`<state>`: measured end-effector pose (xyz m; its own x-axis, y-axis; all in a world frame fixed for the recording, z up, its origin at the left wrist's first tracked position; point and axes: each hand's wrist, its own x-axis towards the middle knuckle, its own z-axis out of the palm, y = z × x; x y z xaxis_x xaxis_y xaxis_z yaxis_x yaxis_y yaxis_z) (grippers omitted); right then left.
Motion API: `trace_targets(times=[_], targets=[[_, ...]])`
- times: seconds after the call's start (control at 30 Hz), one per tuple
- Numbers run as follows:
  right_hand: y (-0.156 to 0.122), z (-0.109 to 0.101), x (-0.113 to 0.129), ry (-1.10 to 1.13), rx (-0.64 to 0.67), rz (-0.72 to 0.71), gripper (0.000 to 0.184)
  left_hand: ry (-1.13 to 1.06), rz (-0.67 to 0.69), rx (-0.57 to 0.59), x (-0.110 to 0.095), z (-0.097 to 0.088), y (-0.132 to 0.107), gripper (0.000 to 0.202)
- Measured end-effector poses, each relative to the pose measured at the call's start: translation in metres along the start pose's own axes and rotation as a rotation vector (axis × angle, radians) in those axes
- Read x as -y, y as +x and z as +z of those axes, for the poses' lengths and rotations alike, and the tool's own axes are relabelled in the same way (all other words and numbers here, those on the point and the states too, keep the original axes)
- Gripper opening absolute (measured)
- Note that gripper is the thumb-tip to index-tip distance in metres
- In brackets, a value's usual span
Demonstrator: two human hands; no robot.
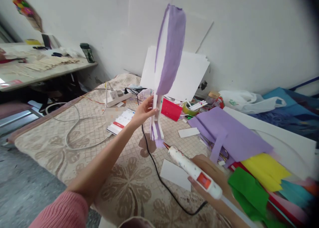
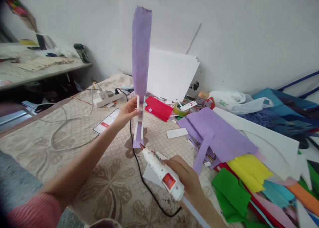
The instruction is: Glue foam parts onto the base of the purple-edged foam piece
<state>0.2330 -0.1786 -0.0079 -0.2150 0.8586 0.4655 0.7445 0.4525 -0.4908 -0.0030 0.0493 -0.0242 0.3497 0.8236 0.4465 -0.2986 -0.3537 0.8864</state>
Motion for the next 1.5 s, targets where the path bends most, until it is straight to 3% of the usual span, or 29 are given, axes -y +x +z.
trace_targets(times=[0.2,0.63,0.77,1.5], targets=[[0.019,-0.006,0.020,0.105,0.005,0.047,0.011,0.025,-0.021,-0.005,0.001,0.001,0.000,0.068],[0.028,-0.012,0.019,0.038,0.098,-0.082,0.011,0.041,-0.020,-0.011,0.004,0.000,0.000,0.072],[0.028,-0.012,0.018,0.018,0.131,-0.058,0.013,0.048,-0.022,-0.006,0.004,0.000,0.000,0.073],[0.027,-0.005,0.015,-0.038,0.053,-0.050,0.015,0.049,-0.023,0.005,0.002,0.000,0.000,0.077]])
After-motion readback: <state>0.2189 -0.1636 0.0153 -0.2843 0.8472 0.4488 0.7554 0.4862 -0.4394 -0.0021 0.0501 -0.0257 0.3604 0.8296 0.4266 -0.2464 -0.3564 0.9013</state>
